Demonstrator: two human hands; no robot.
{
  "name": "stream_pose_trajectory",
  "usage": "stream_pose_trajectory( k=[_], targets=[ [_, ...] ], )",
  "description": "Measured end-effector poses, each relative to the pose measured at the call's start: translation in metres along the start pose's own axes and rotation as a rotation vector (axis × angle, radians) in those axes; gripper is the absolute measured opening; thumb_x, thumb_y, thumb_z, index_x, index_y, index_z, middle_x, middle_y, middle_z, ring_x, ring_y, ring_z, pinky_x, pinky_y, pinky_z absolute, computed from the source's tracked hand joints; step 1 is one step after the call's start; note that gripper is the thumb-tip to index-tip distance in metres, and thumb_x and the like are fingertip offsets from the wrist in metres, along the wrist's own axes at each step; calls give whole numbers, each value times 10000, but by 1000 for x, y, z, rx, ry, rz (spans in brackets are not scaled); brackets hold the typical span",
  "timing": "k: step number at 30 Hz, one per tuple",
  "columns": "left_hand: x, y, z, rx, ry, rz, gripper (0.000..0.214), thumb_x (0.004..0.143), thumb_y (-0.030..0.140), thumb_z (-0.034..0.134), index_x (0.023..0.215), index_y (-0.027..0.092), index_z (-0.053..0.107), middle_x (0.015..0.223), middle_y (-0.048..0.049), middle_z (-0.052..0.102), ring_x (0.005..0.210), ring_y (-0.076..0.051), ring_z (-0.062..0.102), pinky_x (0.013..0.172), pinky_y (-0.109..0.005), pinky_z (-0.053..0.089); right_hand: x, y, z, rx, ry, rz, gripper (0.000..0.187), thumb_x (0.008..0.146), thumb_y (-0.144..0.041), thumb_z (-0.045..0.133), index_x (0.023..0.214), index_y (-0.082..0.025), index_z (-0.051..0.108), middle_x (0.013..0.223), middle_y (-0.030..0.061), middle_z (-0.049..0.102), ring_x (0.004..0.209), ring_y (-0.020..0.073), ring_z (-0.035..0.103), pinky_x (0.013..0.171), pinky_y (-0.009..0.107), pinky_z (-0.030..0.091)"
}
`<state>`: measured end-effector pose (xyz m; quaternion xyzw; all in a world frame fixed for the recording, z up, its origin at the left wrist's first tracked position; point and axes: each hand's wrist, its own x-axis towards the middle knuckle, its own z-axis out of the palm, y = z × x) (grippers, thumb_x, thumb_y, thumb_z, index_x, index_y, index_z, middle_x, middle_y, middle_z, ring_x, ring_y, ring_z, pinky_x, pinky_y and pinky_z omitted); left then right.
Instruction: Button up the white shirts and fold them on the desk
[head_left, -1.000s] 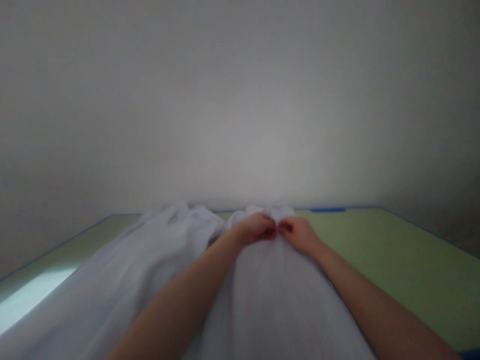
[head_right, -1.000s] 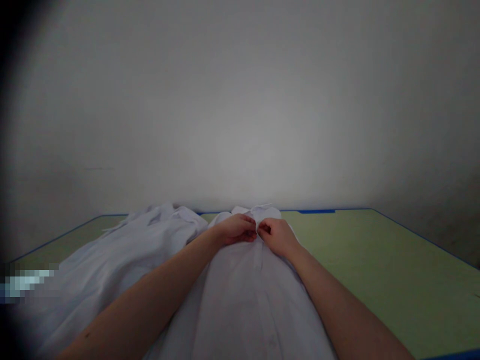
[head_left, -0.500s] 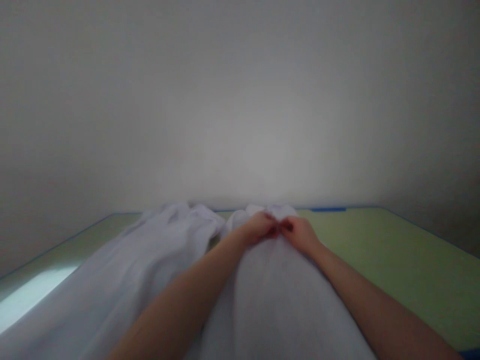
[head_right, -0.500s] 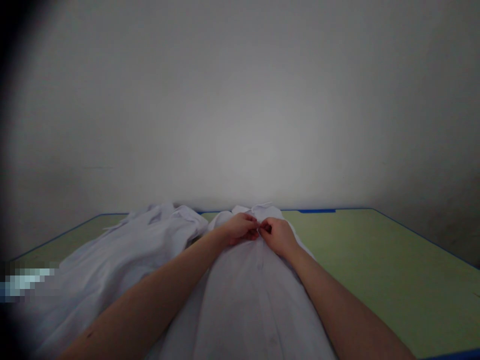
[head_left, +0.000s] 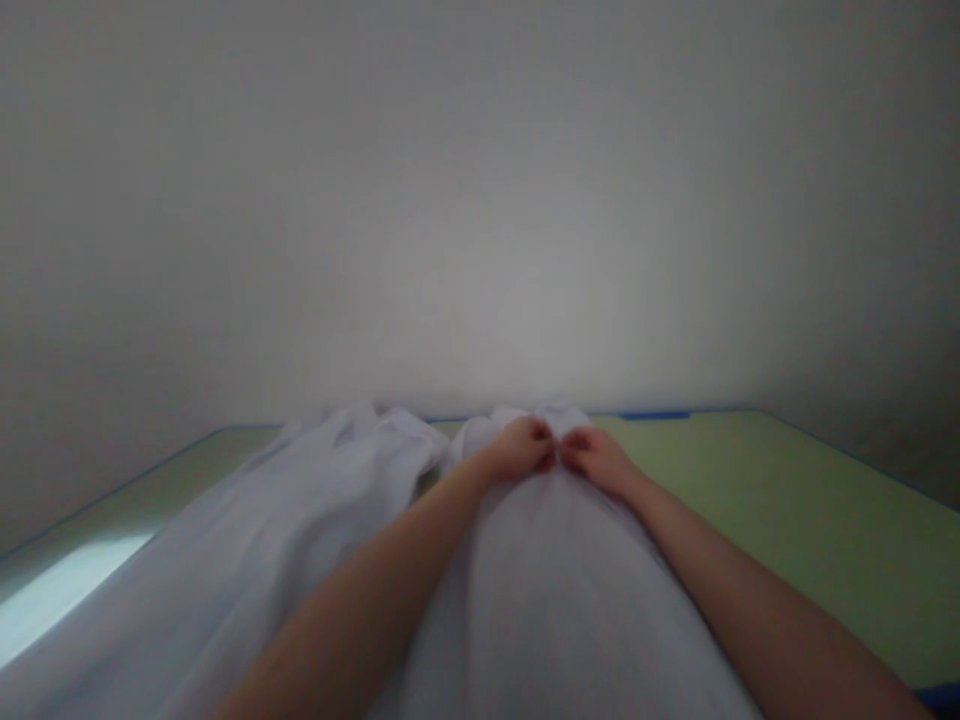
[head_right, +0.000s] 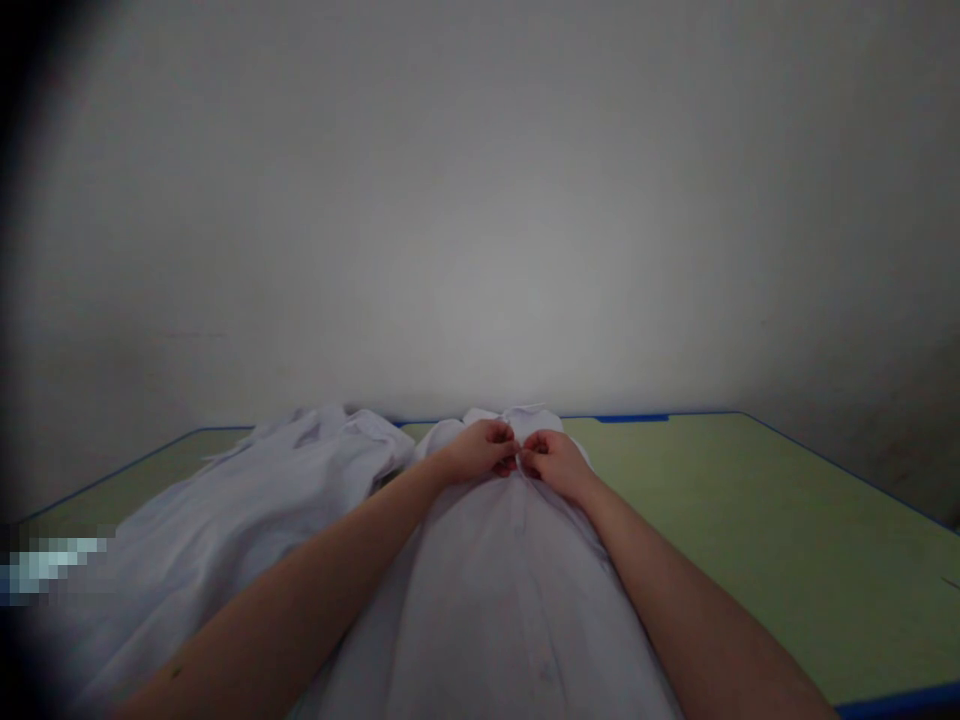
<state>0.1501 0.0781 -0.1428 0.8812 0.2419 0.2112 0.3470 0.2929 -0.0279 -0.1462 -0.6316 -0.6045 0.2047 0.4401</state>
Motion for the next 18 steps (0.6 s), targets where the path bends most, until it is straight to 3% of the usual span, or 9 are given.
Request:
stream_pose_trajectory(
  k=[4, 9, 13, 18],
  targets=[
    [-4, 7, -8, 181, -9, 167, 191, 773, 286, 502, 687, 148, 602, 610, -11, 598, 572, -114, 520, 568, -212, 391, -2, -2, 0, 175, -54, 49, 140, 657, -296, 553, 652, -162, 513, 527, -40, 501, 477, 83, 428, 486, 219, 302],
    [-11, 19, -14, 291, 15, 350, 138, 752, 215, 493, 709, 151, 608, 661, -25, 610, 610, -125, 506, 575, -215, 365, -5, -3, 0, 240, -57, 108, 135, 623, -283, 560, 656, -160, 514, 531, -43, 489, 489, 80, 417, 492, 214, 298],
    [-11, 22, -14, 317, 72, 330, 160, 762, 246, 501, 704, 149, 613, 668, -26, 610, 596, -121, 484, 545, -214, 333, -3, -1, 0, 365, -20, 157, 147, 601, -280, 555, 662, -159, 498, 555, -30, 488, 515, 91, 427, 509, 222, 325],
    [-8, 16, -14, 269, -9, 307, 317, 817, 380, 474, 660, 138, 604, 581, 1, 565, 548, -99, 446, 508, -209, 298, -1, 2, 0, 438, -3, 134, 215, 594, -311, 615, 668, -148, 496, 573, -27, 496, 533, 90, 430, 512, 218, 326]
  ],
)
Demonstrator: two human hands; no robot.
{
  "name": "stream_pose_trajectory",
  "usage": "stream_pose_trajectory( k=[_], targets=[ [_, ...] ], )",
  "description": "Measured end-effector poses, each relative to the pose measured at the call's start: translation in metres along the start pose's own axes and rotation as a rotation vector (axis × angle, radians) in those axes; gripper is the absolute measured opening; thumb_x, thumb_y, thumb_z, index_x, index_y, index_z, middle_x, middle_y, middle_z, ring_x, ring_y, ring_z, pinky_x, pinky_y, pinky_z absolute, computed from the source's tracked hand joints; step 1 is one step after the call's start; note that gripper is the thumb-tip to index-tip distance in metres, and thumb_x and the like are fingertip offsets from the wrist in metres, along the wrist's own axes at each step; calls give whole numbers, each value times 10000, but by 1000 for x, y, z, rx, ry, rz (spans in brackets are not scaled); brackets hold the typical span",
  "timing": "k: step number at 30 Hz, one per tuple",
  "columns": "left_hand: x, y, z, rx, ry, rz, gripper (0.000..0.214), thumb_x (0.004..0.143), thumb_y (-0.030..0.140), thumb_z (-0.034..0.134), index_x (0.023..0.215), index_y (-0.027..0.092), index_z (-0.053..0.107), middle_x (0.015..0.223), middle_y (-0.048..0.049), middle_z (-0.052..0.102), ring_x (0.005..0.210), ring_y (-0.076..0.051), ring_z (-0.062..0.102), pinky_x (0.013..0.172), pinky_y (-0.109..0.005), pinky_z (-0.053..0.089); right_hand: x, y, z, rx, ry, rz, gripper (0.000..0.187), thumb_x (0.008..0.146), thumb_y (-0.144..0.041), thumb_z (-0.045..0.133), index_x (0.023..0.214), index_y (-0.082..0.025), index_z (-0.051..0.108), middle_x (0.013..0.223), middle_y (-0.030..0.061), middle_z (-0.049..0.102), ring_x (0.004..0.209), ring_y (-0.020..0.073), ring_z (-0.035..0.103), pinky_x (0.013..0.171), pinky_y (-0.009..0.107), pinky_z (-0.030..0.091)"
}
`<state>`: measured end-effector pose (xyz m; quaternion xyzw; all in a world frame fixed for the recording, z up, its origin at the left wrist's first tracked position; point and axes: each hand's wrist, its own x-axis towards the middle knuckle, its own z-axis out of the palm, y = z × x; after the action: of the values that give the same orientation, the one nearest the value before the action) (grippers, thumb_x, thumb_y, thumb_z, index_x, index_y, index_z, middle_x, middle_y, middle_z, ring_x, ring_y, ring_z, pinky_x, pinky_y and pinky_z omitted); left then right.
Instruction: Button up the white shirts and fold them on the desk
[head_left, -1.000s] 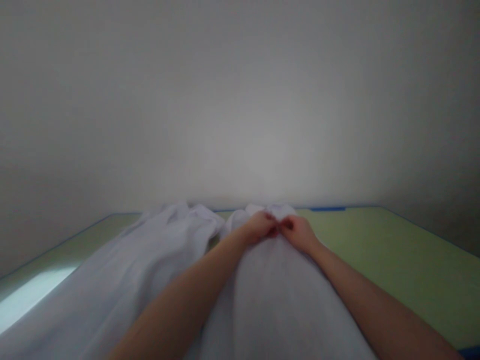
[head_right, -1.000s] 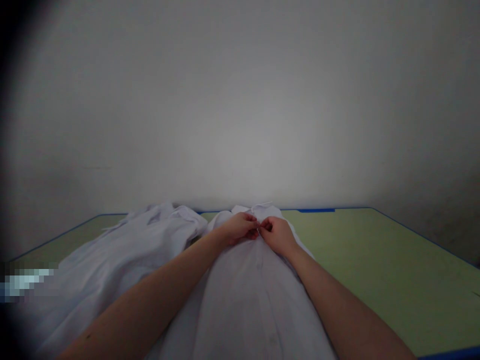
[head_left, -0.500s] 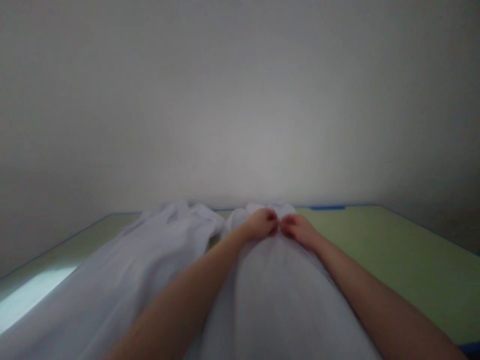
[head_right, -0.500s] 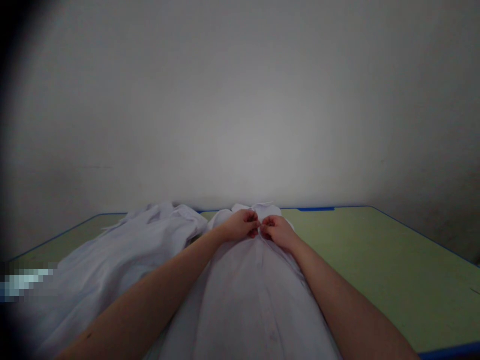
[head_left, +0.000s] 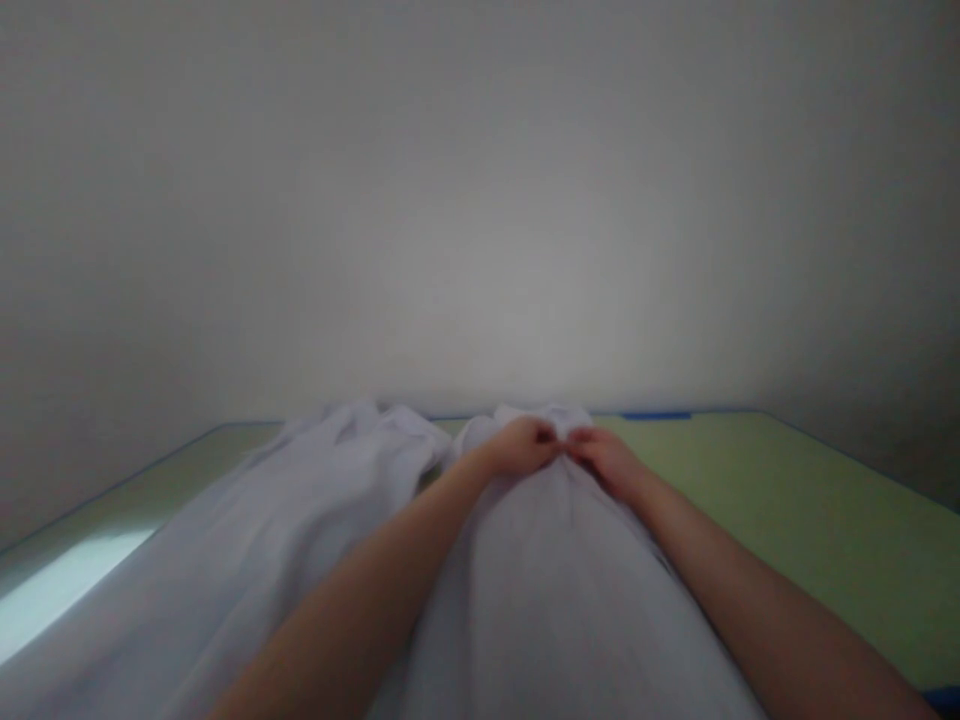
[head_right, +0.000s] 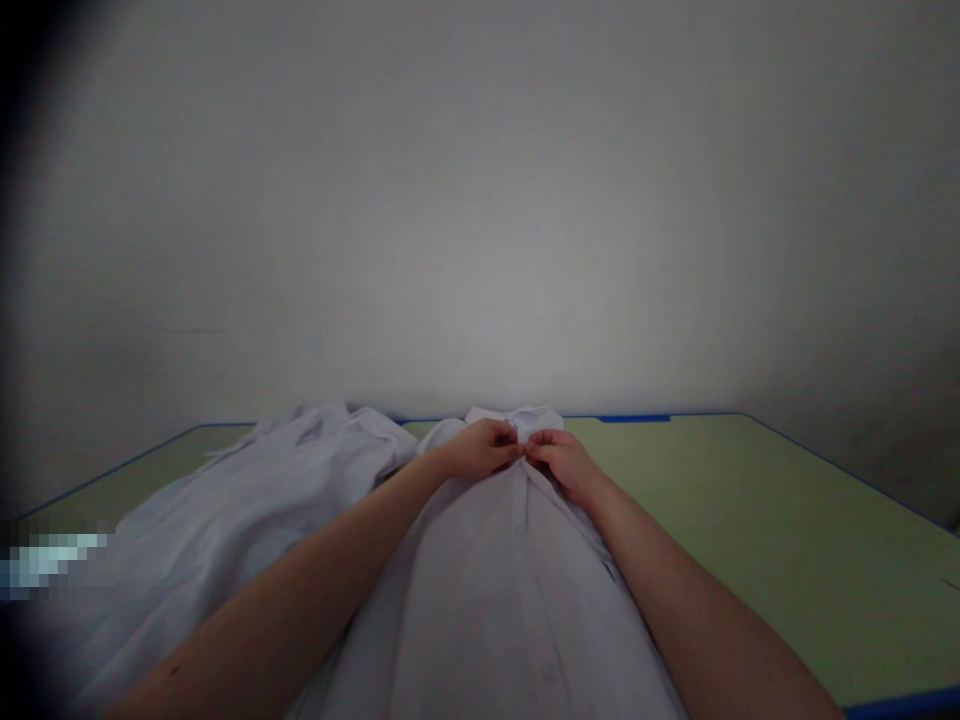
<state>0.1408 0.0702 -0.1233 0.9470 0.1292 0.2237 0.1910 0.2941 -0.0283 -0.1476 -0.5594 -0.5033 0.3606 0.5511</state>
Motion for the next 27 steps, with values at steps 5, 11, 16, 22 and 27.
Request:
stream_pose_trajectory(
  k=[5, 11, 16, 22, 27],
  targets=[
    [2, -6, 4, -46, -15, -17, 346, 815, 415, 479, 658, 130, 596, 567, 13, 547, 542, -89, 434, 499, -204, 284, -1, -2, -1, -89, -35, -77, 237, 664, -352, 617, 713, -141, 521, 589, -39, 498, 529, 75, 424, 514, 208, 314],
    [6, -12, 8, -13, -15, -139, 321, 808, 375, 475, 650, 133, 615, 573, -21, 576, 537, -115, 469, 513, -224, 305, -2, -9, -3, -497, -8, -180, 281, 727, -395, 585, 849, -145, 545, 634, -21, 552, 547, 92, 473, 528, 216, 344],
    [8, -14, 16, 90, 12, -165, 278, 796, 343, 482, 674, 145, 634, 677, -72, 628, 621, -164, 540, 584, -252, 357, -10, -13, -3, -1002, -38, -243, 345, 584, -233, 690, 902, -174, 570, 692, -3, 610, 585, 110, 508, 523, 213, 317],
    [8, -29, 14, 140, 110, -269, 234, 807, 316, 478, 730, 149, 622, 806, -130, 645, 809, -224, 585, 760, -283, 402, -14, -24, -6, -1283, -95, -226, 178, 610, -95, 560, 741, -184, 641, 737, 53, 663, 648, 156, 555, 543, 241, 302],
    [8, -41, 2, 139, 177, -326, 240, 820, 353, 479, 772, 152, 601, 882, -136, 638, 880, -231, 578, 837, -299, 393, -21, -39, -9, -1359, -72, -259, 129, 706, -245, 578, 600, -190, 630, 648, 57, 643, 578, 151, 527, 522, 260, 271]
  ],
)
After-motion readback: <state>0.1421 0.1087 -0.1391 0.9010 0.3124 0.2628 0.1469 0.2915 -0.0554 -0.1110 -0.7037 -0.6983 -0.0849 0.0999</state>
